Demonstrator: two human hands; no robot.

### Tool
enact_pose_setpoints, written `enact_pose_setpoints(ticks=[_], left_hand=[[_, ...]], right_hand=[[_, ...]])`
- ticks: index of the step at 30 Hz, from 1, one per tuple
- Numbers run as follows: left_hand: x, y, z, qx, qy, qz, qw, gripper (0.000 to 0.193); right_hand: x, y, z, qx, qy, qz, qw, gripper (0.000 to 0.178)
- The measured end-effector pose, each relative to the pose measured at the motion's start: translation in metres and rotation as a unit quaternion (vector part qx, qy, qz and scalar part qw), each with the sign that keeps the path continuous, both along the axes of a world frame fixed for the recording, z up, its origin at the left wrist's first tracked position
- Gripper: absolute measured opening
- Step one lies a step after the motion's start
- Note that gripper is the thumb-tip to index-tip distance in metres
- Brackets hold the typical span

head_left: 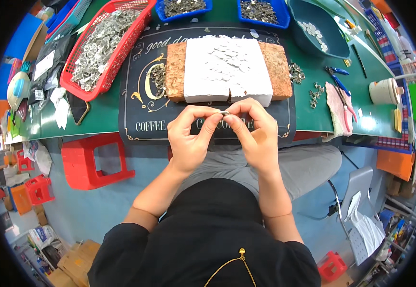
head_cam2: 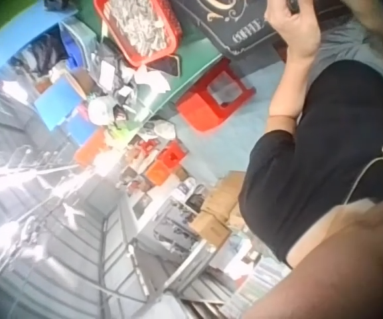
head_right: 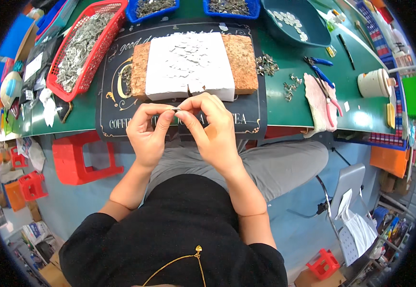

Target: Assembling small mechanical components onto a cork board at a workbench.

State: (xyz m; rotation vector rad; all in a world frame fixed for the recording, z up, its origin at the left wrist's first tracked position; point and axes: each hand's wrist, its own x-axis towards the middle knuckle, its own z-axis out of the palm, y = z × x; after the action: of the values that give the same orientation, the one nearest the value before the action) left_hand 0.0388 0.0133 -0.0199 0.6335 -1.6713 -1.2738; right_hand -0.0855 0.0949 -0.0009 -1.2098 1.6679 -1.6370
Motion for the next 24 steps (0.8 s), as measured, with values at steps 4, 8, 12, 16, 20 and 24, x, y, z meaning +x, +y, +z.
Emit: enact_pose_setpoints(ticks=[4, 8, 12, 16, 20, 24], left_hand=[[0.012, -0.027, 0.012, -0.349, -0.192, 0.086, 0.913, 0.027], [0.004, -0.046, 0.008, -0.389, -0.235, 0.051, 0.889, 0.051], [-0.008, -0.045, 0.001, -0.344, -0.2, 0.084, 0.914, 0.056], [-0.008, -0.042, 0.003, -0.324, -0.188, 0.095, 0.922, 0.052], [-0.007, -0.044, -0.002, -0.321, -0.183, 0.097, 0.924, 0.053], [-0.005, -0.046, 0.002, -0.309, -0.166, 0.087, 0.932, 0.049]], right_hand=[[-0.001, -0.009, 0.008, 0.014, 0.307, -0.061, 0.95, 0.008], [0.0, -0.028, 0.01, 0.022, 0.445, -0.102, 0.89, 0.007], [-0.002, -0.031, 0.007, -0.006, 0.398, -0.086, 0.913, 0.008], [-0.002, -0.032, 0.006, -0.025, 0.421, -0.097, 0.902, 0.011], [-0.002, -0.037, 0.007, -0.017, 0.407, -0.088, 0.909, 0.009], [0.002, -0.039, 0.005, -0.024, 0.395, -0.111, 0.912, 0.009]])
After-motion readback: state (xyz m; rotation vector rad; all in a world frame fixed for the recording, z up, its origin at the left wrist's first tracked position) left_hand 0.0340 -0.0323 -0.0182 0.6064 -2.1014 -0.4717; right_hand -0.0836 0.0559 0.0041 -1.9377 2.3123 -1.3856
